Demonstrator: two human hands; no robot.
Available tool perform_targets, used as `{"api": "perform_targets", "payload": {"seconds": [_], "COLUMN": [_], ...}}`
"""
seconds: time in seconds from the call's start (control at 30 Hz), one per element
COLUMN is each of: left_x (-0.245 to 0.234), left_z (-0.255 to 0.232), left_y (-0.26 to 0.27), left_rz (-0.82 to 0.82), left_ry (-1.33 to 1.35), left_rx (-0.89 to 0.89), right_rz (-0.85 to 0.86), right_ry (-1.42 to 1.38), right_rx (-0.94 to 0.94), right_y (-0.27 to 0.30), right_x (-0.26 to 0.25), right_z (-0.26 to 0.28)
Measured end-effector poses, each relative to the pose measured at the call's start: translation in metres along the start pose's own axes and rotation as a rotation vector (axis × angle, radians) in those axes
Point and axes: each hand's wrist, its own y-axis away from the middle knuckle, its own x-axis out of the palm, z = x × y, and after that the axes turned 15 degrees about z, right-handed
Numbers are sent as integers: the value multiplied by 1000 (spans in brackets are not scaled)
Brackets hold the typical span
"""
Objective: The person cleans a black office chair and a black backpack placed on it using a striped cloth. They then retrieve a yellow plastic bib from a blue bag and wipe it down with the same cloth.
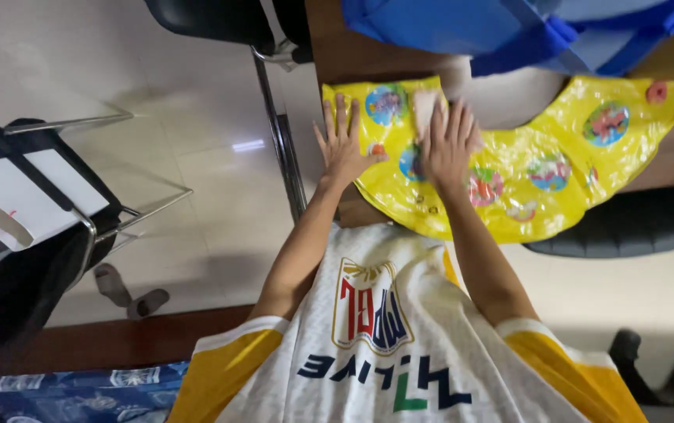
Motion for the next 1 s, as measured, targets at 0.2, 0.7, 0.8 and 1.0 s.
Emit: {"api": "perform_targets", "payload": {"seconds": [0.2,0.7,0.8,1.0], "left_x": [10,65,107,130], "left_z": [8,-98,-141,-139], "left_y": [-8,39,48,44], "left_rz": [-15,-260,-224,-234], "left_ry": [-100,-263,-97,-276], "left_rx": [-22,117,209,203], "right_rz": [-17,-71,17,-78], "right_ry": [-201,-210,-372,-146], "right_rx": [-59,293,-136,86], "right_y": [11,80,105,89], "right_x": [17,49,22,-26], "right_z": [69,-79,-56,-217]}}
